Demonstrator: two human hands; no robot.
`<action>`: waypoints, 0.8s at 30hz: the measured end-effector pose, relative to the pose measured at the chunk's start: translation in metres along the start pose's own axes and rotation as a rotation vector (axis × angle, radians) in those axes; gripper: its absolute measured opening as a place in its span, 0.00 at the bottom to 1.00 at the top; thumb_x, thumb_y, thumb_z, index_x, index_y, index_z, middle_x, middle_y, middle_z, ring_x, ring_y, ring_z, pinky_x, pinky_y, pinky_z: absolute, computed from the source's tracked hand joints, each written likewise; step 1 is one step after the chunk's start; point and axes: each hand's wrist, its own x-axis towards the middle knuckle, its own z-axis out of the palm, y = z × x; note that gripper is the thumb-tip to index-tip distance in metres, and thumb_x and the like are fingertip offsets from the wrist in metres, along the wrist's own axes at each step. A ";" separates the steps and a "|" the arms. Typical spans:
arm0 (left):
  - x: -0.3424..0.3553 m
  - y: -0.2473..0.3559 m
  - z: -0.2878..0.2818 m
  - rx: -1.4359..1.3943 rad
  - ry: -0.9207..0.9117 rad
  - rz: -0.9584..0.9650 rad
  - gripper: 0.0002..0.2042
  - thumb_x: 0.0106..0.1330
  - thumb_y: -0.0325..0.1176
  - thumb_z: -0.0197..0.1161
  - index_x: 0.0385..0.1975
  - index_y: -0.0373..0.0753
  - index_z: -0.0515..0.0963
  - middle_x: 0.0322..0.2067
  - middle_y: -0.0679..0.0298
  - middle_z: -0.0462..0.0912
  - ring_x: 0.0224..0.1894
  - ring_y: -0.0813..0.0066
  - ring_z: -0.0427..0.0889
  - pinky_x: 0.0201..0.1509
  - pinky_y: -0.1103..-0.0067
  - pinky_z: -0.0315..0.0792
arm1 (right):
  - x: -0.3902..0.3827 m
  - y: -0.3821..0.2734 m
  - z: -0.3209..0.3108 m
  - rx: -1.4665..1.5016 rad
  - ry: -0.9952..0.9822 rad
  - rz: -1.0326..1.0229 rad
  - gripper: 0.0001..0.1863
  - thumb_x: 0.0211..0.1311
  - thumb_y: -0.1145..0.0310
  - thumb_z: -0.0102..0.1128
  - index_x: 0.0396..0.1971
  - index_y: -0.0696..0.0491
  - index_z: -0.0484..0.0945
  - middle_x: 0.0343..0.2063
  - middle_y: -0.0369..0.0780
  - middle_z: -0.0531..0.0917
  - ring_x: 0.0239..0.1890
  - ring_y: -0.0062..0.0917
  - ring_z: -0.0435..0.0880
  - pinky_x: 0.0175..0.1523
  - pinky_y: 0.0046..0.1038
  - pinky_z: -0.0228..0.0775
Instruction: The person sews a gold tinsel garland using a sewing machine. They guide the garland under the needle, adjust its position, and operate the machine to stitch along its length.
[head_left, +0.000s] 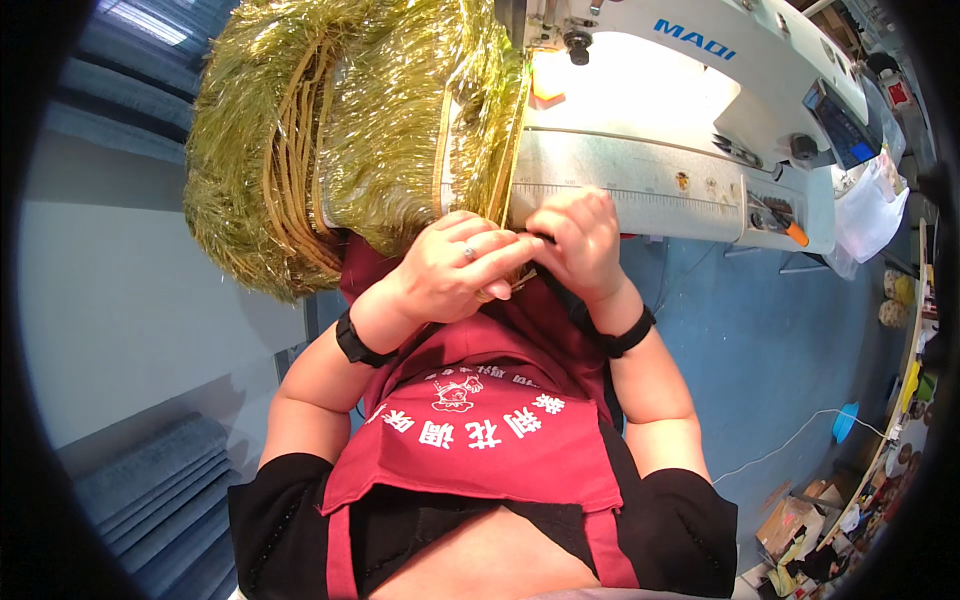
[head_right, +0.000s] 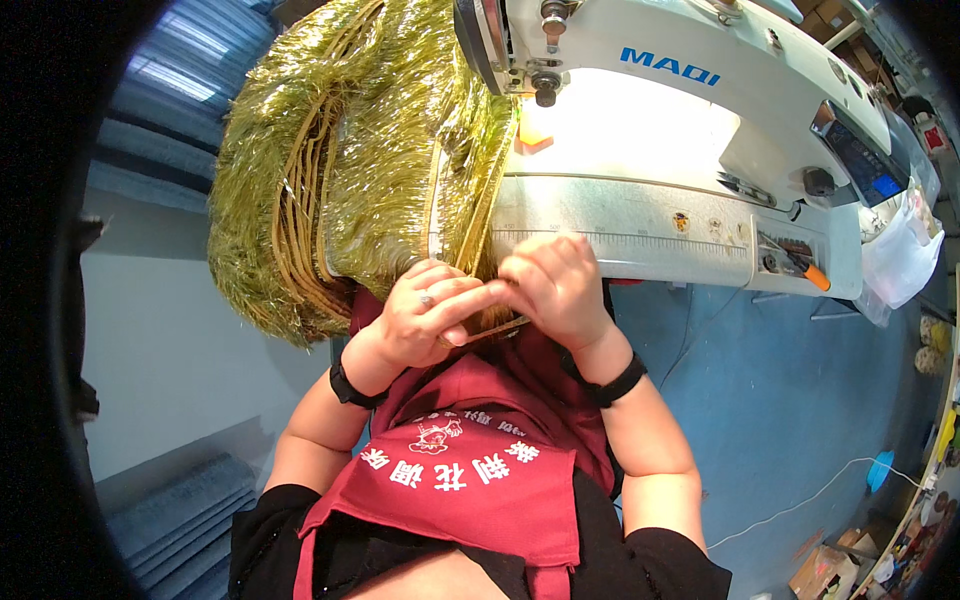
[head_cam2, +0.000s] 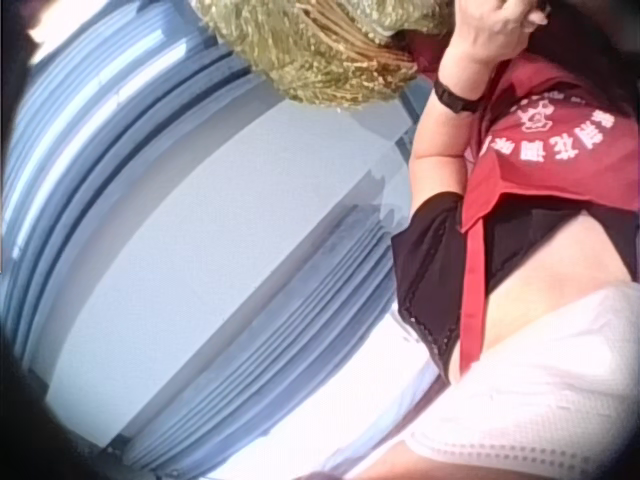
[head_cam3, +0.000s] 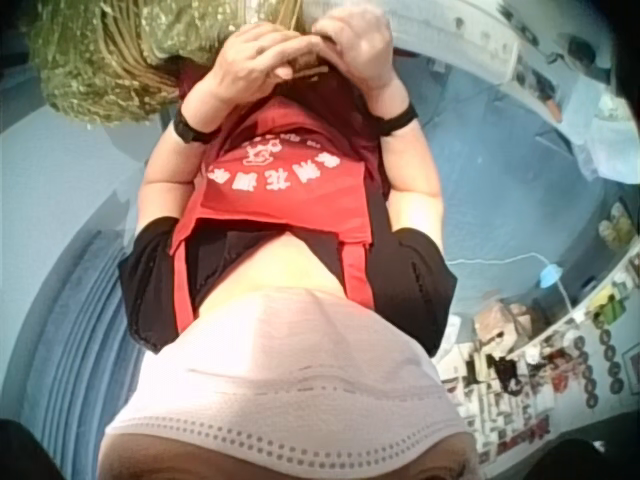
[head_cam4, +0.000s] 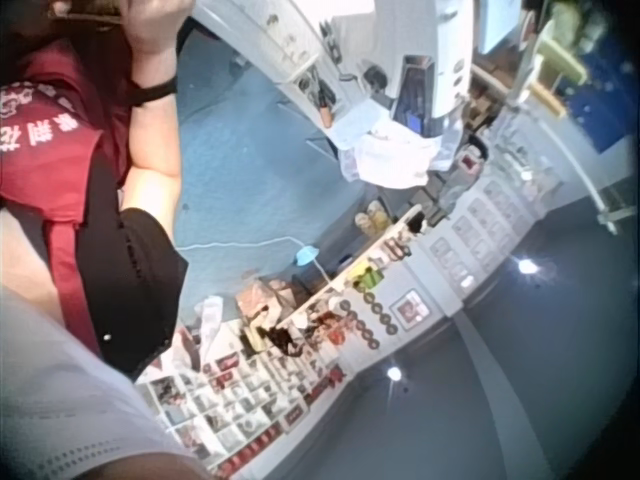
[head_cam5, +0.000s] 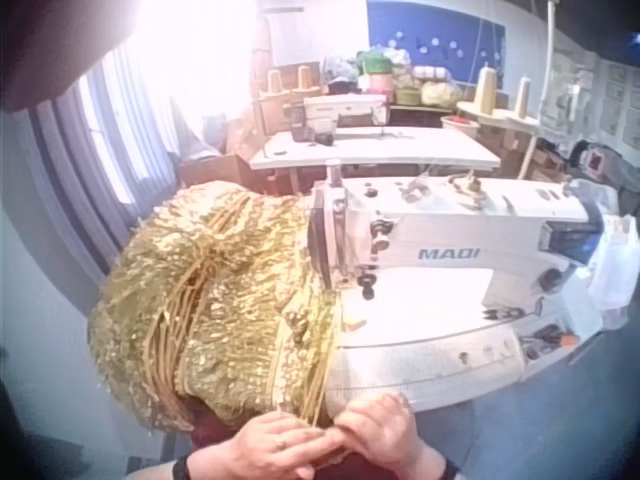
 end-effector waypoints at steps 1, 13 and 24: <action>0.000 -0.002 -0.006 0.004 0.018 0.006 0.25 0.68 0.49 0.61 0.57 0.39 0.80 0.41 0.63 0.83 0.38 0.65 0.82 0.45 0.70 0.75 | 0.004 0.004 0.005 -0.042 0.011 0.056 0.17 0.60 0.56 0.72 0.43 0.48 0.79 0.39 0.37 0.83 0.42 0.33 0.82 0.50 0.37 0.70; 0.000 -0.004 0.027 -0.145 -0.202 0.002 0.19 0.62 0.38 0.67 0.51 0.37 0.81 0.41 0.58 0.84 0.44 0.59 0.85 0.49 0.66 0.78 | -0.053 -0.040 0.105 -0.087 -0.822 0.218 0.21 0.72 0.59 0.50 0.58 0.55 0.70 0.55 0.51 0.71 0.58 0.38 0.69 0.60 0.43 0.56; -0.014 -0.010 0.047 -0.098 -0.192 0.027 0.17 0.62 0.37 0.69 0.48 0.37 0.80 0.39 0.62 0.83 0.44 0.63 0.84 0.50 0.69 0.78 | -0.076 0.003 0.003 -0.078 -0.100 0.421 0.04 0.59 0.69 0.70 0.33 0.50 0.83 0.24 0.40 0.84 0.23 0.36 0.83 0.29 0.35 0.76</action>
